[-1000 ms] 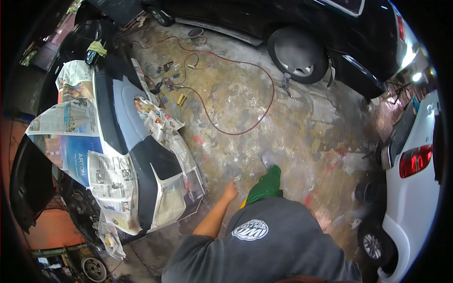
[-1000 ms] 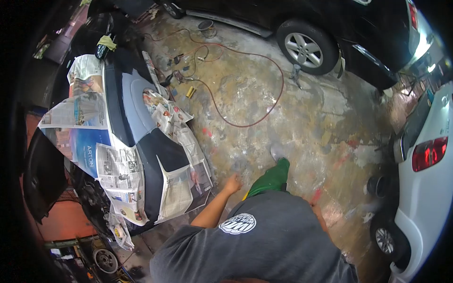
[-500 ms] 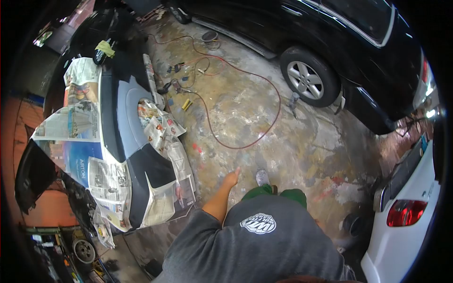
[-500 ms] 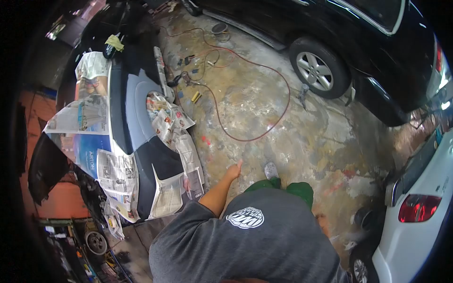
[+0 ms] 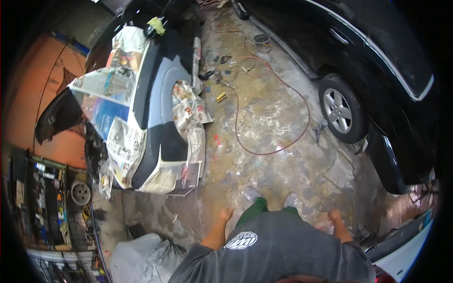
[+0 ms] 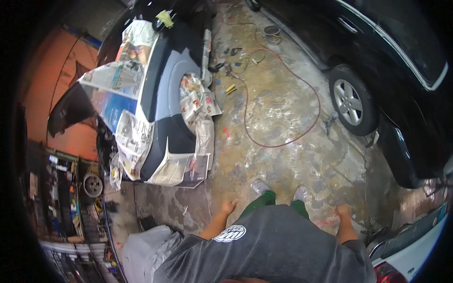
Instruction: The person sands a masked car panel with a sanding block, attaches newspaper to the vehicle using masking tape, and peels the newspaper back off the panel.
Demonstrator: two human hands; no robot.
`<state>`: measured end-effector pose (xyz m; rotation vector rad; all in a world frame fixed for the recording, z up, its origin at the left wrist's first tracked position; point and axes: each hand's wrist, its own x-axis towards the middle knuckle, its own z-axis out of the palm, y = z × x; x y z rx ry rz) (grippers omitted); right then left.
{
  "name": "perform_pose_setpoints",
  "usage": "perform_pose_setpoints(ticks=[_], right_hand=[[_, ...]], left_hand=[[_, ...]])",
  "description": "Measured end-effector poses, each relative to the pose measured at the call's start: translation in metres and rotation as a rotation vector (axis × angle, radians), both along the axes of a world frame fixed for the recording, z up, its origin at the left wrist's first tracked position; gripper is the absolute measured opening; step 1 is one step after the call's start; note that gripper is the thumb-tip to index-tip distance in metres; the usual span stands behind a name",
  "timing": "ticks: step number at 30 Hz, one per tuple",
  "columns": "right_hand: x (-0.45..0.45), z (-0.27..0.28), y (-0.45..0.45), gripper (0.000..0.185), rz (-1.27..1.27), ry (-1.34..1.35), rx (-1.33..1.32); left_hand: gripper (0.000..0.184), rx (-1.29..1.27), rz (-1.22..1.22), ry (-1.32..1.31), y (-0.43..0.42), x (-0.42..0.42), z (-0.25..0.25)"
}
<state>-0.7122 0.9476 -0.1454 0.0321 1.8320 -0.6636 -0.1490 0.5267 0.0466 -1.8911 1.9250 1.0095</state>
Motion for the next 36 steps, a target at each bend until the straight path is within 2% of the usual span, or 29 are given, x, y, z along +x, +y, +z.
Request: perform_pose_setpoints(ticks=[2, 4, 5, 6, 7, 8, 9, 11, 13, 16, 19, 22, 25, 27, 31, 33, 34, 35, 36], right_hand=[[-0.057, 0.065, -0.054, 0.017, -0.007, 0.142, 0.031], [-0.084, 0.099, -0.104, 0.017, 0.080, 0.298, -0.028], [-0.093, 0.104, -0.128, 0.017, 0.146, 0.396, -0.063], [-0.111, 0.064, -0.143, 0.018, 0.308, 0.399, -0.095], [-0.128, 0.026, -0.156, 0.020, 0.470, 0.402, -0.124], [-0.116, 0.040, -0.178, 0.020, 0.391, 0.352, -0.166], [-0.091, 0.058, -0.212, 0.020, 0.311, 0.300, -0.208], [-0.044, 0.075, -0.261, 0.017, 0.389, 0.265, -0.226], [0.004, 0.057, -0.297, 0.020, 0.623, 0.268, -0.205], [0.088, 0.021, -0.338, 0.025, 1.490, 0.624, -0.335], [0.214, 0.089, -0.366, 0.031, 1.439, 0.567, -0.229], [0.314, 0.097, -0.391, 0.033, 1.641, 0.481, -0.346], [0.397, 0.123, -0.416, 0.034, 1.626, 0.389, -0.444], [0.437, 0.141, -0.430, 0.033, 1.628, 0.429, -0.449], [0.484, 0.162, -0.474, 0.032, 1.661, 0.461, -0.527], [0.497, 0.162, -0.493, 0.032, 1.795, 0.506, -0.490], [0.496, 0.158, -0.502, 0.032, 1.861, 0.528, -0.468], [0.483, 0.096, -0.520, 0.034, 2.046, 0.563, -0.538], [0.478, 0.081, -0.527, 0.035, 2.127, 0.590, -0.496]], left_hand=[[0.054, -0.036, 0.236, -0.007, 0.061, 0.038, 0.000], [0.051, 0.037, -0.026, -0.093, 0.106, 0.080, -0.012], [0.049, 0.092, 0.158, -0.126, 0.129, 0.083, -0.004], [0.049, 0.152, 0.340, -0.160, 0.152, 0.085, 0.008], [0.048, 0.155, 0.360, -0.179, 0.170, 0.090, 0.006], [0.047, 0.158, 0.378, -0.196, 0.189, 0.099, -0.004], [0.045, 0.160, 0.395, -0.213, 0.206, 0.107, -0.013], [0.042, 0.016, 0.270, -0.234, 0.224, 0.115, -0.019], [0.040, -0.062, 0.205, -0.233, 0.236, 0.125, -0.026], [0.038, -0.017, 0.357, -0.114, 0.238, 0.153, -0.042], [0.037, -0.010, 0.572, 0.037, 0.244, 0.200, -0.054], [0.035, -0.009, 0.800, 0.178, 0.257, 0.251, -0.055], [0.034, 0.008, 1.118, 0.358, 0.286, 0.289, -0.054], [0.033, 0.035, 1.438, 0.579, 0.312, 0.310, -0.050], [0.033, 0.003, 1.391, 0.287, 0.341, 0.348, -0.057], [0.035, 0.052, 1.280, 0.169, 0.351, 0.354, -0.058], [0.035, 0.102, 1.089, 0.068, 0.354, 0.355, -0.057], [0.036, 0.160, 0.705, -0.092, 0.355, 0.357, -0.057], [0.038, 0.194, 0.123, -0.299, 0.358, 0.367, -0.055]])
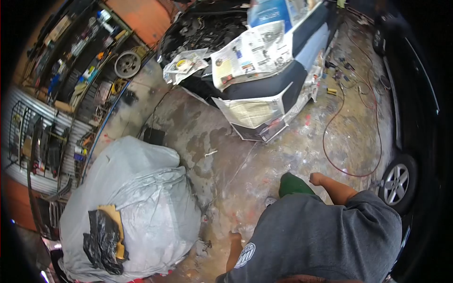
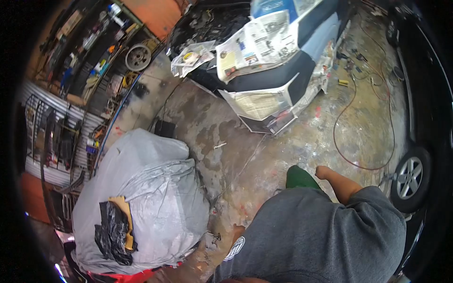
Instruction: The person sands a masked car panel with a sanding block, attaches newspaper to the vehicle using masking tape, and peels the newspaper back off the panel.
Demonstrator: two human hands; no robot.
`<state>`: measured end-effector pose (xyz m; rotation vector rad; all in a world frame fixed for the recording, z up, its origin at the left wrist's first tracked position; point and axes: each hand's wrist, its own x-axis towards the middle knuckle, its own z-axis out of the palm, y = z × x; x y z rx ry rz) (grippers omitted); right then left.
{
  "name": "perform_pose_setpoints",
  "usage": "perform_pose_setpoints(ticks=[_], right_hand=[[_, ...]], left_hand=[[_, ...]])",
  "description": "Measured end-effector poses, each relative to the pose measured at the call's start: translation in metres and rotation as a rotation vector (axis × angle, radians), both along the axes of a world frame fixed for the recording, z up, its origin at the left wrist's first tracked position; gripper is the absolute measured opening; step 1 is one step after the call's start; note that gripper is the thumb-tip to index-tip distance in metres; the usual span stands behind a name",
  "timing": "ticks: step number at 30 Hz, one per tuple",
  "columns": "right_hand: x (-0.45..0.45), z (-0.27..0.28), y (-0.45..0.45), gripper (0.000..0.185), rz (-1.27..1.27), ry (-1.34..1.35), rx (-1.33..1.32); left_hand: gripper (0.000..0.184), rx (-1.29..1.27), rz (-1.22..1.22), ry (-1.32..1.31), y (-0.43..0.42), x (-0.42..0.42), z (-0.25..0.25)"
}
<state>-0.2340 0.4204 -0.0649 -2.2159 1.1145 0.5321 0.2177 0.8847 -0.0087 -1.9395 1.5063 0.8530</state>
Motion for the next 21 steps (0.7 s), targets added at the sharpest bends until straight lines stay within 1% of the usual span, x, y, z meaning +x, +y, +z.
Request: perform_pose_setpoints(ticks=[2, 3, 5, 8, 11, 12, 13, 14, 15, 16, 18, 19, 20, 21], right_hand=[[0.009, -0.016, -0.011, 0.037, 0.110, 0.119, 0.001], [0.018, -0.019, -0.012, 0.037, 0.109, 0.125, 0.017], [0.034, -0.017, -0.014, 0.038, 0.100, 0.135, 0.051], [0.083, 0.014, -0.011, 0.036, 0.136, 0.110, 0.124], [0.109, -0.043, -0.029, 0.037, 0.080, 0.002, 0.191], [0.129, -0.030, -0.048, 0.038, 0.072, 0.033, 0.216], [0.147, -0.001, -0.064, 0.040, 0.061, 0.066, 0.245], [0.162, 0.016, -0.079, 0.041, 0.050, 0.103, 0.278], [0.176, 0.020, -0.093, 0.042, 0.000, 0.043, 0.206], [0.188, 0.025, -0.106, 0.040, -0.075, -0.017, 0.160], [0.226, 0.069, -0.140, 0.036, -0.220, -0.129, 0.049], [0.247, 0.087, -0.159, 0.033, -0.180, -0.215, 0.035], [0.272, 0.103, -0.178, 0.030, -0.139, -0.305, 0.022], [0.299, 0.137, -0.198, 0.031, -0.073, -0.366, 0.047]], left_hand=[[0.035, -0.178, 0.589, 0.211, -0.004, -0.034, -0.009], [0.033, -0.225, 0.757, 0.287, -0.006, -0.040, -0.015], [0.031, -0.279, 0.924, 0.392, -0.019, -0.046, -0.027], [0.027, -0.301, 0.972, 0.457, -0.051, -0.032, -0.029], [0.023, -0.301, 0.981, 0.475, -0.087, 0.005, -0.021], [0.022, -0.299, 0.979, 0.471, -0.101, 0.020, -0.017], [0.020, -0.294, 0.970, 0.471, -0.113, 0.035, -0.014], [0.019, -0.288, 0.959, 0.468, -0.123, 0.051, -0.010], [0.018, -0.289, 0.921, 0.461, -0.134, 0.068, -0.005], [0.017, -0.304, 0.857, 0.451, -0.146, 0.085, -0.001], [0.015, -0.393, 0.632, 0.415, -0.171, 0.123, 0.006], [0.014, -0.468, 0.464, 0.371, -0.181, 0.142, 0.009], [0.014, -0.660, 0.222, 0.317, -0.195, 0.164, 0.010], [0.012, -0.093, 0.635, 0.315, -0.242, 0.182, 0.028]])
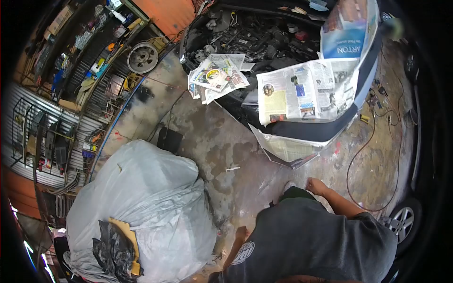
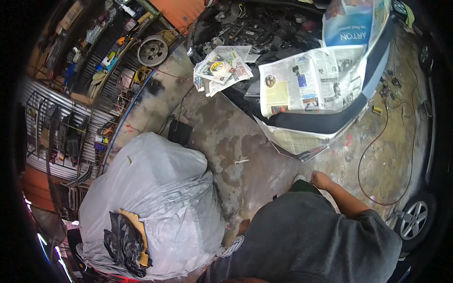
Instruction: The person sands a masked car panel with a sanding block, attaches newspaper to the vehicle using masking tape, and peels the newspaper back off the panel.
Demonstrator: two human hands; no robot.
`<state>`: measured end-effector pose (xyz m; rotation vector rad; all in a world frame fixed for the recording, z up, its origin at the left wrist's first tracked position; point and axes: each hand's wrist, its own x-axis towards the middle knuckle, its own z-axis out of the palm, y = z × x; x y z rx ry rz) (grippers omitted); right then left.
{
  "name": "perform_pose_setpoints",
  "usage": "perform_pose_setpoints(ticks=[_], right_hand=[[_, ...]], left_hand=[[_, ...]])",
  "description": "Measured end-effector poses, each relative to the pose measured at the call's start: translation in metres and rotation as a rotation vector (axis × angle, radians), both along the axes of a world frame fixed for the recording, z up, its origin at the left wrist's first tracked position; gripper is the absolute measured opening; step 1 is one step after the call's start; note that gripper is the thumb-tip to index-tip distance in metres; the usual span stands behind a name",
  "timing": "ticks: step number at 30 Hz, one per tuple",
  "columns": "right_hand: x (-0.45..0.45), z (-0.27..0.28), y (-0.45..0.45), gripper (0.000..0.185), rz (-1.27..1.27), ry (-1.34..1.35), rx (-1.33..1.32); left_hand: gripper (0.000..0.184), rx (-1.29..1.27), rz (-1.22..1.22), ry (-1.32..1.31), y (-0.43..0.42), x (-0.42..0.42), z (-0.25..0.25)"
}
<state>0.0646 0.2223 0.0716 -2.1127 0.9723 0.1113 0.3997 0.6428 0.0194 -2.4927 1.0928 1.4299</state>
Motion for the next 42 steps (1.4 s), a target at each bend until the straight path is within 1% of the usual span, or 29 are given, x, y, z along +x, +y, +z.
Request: perform_pose_setpoints(ticks=[1, 2, 3, 5, 7, 8, 9, 10, 11, 12, 13, 15, 16, 17, 19, 23, 25, 29, 30, 32, 34, 35, 37, 38, 40, 41, 42], right_hand=[[0.033, 0.039, -0.016, 0.032, 0.066, -0.062, 0.015], [0.063, 0.053, -0.030, 0.034, 0.112, -0.093, 0.002], [0.093, 0.068, -0.044, 0.037, 0.158, -0.123, -0.014], [0.158, 0.141, -0.067, 0.039, 0.222, -0.319, -0.018], [0.215, 0.198, -0.091, 0.032, 0.187, -0.356, 0.024], [0.242, 0.221, -0.107, 0.030, 0.183, -0.388, -0.042], [0.270, 0.238, -0.124, 0.029, 0.178, -0.420, -0.106], [0.298, 0.249, -0.141, 0.029, 0.139, -0.442, -0.080], [0.326, 0.256, -0.159, 0.030, 0.097, -0.462, -0.054], [0.353, 0.258, -0.176, 0.032, 0.086, -0.482, -0.177], [0.380, 0.258, -0.192, 0.034, 0.075, -0.499, -0.301], [0.438, 0.252, -0.224, 0.037, 0.080, -0.500, -0.491], [0.467, 0.242, -0.242, 0.037, 0.105, -0.458, -0.563], [0.491, 0.250, -0.251, 0.035, 0.110, -0.390, -0.540], [0.548, 0.230, -0.282, 0.035, 0.149, -0.302, -0.705], [0.610, 0.222, -0.319, 0.036, 0.188, -0.209, -0.786], [0.623, 0.219, -0.327, 0.036, 0.212, -0.134, -0.832], [0.625, 0.242, -0.337, 0.048, 0.289, 0.138, -0.743], [0.622, 0.235, -0.341, 0.053, 0.173, -0.002, -0.728], [0.605, 0.209, -0.349, 0.062, -0.067, -0.281, -0.693], [0.582, 0.223, -0.340, 0.060, -0.547, -0.702, -0.212], [0.574, 0.237, -0.331, 0.060, -0.778, -0.907, 0.048], [0.563, 0.280, -0.306, 0.059, -0.947, -1.215, 0.469], [0.553, 0.261, -0.311, 0.047, -0.899, -1.081, 0.591], [0.553, 0.219, -0.308, 0.040, -0.644, -0.918, 0.346], [0.551, 0.208, -0.306, 0.037, -0.518, -0.827, 0.224], [0.552, 0.208, -0.300, 0.032, -0.342, -0.623, -0.310]], left_hand=[[0.017, -0.205, -0.137, -0.093, -0.015, 0.019, -0.014], [0.021, -0.409, -0.273, -0.182, -0.026, 0.034, -0.028], [0.031, -0.548, 0.111, 0.015, -0.055, 0.029, -0.008], [0.035, -0.489, 0.514, 0.184, -0.116, 0.031, 0.007], [0.038, -0.412, 0.906, 0.356, -0.163, 0.039, 0.016], [0.043, -0.330, 0.671, 0.458, -0.167, 0.071, -0.019], [0.045, -0.235, 0.411, 0.438, -0.186, 0.091, 0.005], [0.047, -0.169, 0.129, 0.404, -0.207, 0.111, 0.034], [0.049, -0.138, -0.134, 0.376, -0.235, 0.129, 0.081], [0.043, -0.275, 0.108, 0.511, -0.237, 0.145, 0.053], [0.041, -0.345, 0.210, 0.558, -0.250, 0.154, 0.056], [0.038, -0.487, 0.413, 0.646, -0.306, 0.177, 0.094], [0.038, -0.533, 0.528, 0.722, -0.334, 0.192, 0.110], [0.038, -0.566, 0.649, 0.795, -0.356, 0.207, 0.129], [0.043, -0.673, 0.745, 0.924, -0.410, 0.237, 0.177], [0.047, -0.752, 0.794, 1.055, -0.500, 0.301, 0.218], [0.042, -0.767, 0.827, 1.062, -0.540, 0.329, 0.220], [0.034, -0.734, 0.918, 1.115, -0.595, 0.358, 0.206], [0.025, -0.738, 0.953, 1.132, -0.601, 0.359, 0.213], [0.020, -0.738, 0.960, 1.190, -0.610, 0.363, 0.207], [0.012, -0.717, 0.966, 1.241, -0.620, 0.366, 0.206], [0.012, -0.718, 0.963, 1.245, -0.622, 0.367, 0.204], [0.012, -0.725, 0.947, 1.249, -0.631, 0.369, 0.201], [0.012, -0.735, 0.922, 1.242, -0.634, 0.371, 0.201], [0.011, -0.742, 0.873, 1.228, -0.634, 0.371, 0.207], [0.012, -0.753, 0.871, 1.207, -0.635, 0.371, 0.204], [0.012, -0.759, 0.867, 1.184, -0.634, 0.374, 0.198]])
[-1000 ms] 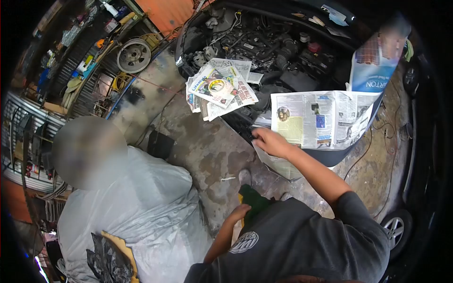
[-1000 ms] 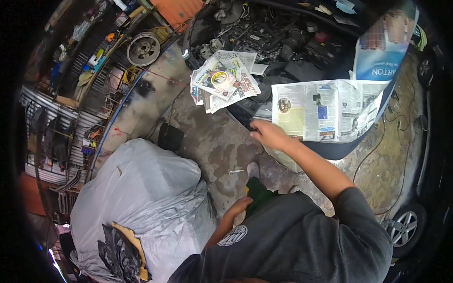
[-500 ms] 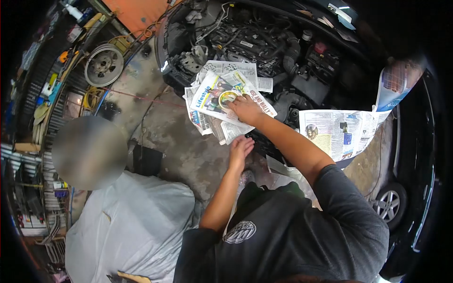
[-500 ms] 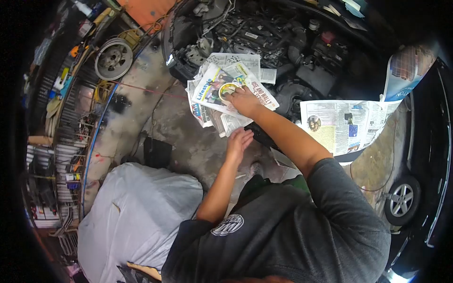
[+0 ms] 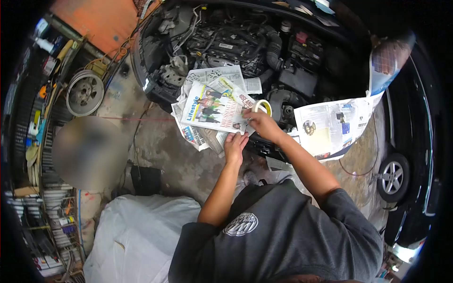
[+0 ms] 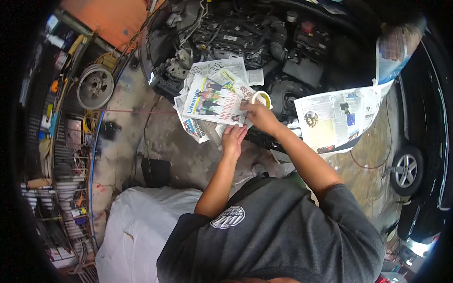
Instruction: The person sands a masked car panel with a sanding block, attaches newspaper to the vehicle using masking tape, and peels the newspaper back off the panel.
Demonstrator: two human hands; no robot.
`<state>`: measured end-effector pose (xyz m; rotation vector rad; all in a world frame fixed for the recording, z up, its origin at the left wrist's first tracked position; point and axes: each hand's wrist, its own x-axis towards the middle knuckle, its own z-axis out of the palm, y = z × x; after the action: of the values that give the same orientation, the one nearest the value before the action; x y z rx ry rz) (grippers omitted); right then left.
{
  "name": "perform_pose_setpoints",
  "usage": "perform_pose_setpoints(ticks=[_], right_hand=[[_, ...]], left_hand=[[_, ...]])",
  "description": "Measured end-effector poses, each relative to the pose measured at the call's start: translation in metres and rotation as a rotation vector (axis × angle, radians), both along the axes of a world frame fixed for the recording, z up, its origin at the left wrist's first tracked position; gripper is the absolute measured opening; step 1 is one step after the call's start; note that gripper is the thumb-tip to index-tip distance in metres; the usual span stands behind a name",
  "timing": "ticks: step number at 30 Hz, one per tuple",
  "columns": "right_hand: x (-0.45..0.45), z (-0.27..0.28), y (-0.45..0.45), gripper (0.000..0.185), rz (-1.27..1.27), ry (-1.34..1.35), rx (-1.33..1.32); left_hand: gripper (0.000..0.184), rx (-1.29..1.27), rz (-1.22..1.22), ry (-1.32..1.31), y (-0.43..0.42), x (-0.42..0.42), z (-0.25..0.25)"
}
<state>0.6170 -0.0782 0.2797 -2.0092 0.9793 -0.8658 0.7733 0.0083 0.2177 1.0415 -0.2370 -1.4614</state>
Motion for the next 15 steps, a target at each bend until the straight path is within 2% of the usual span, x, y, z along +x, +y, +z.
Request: perform_pose_setpoints(ticks=[1, 4, 10, 15], right_hand=[[0.004, 0.001, 0.006, 0.035, -0.039, 0.130, -0.219], [0.011, 0.001, 0.018, 0.036, 0.056, 0.330, -0.198], [0.010, 0.002, 0.030, 0.034, 0.068, 0.384, -0.289], [0.011, 0.001, 0.043, 0.031, 0.075, 0.397, -0.247]], left_hand=[[0.012, 0.001, 0.005, -0.022, 0.000, 0.002, 0.001], [0.013, 0.004, 0.026, -0.100, 0.004, 0.008, 0.005], [0.017, 0.042, -0.040, -0.188, 0.020, 0.019, 0.013], [0.018, 0.062, -0.096, -0.228, 0.030, 0.019, 0.015]])
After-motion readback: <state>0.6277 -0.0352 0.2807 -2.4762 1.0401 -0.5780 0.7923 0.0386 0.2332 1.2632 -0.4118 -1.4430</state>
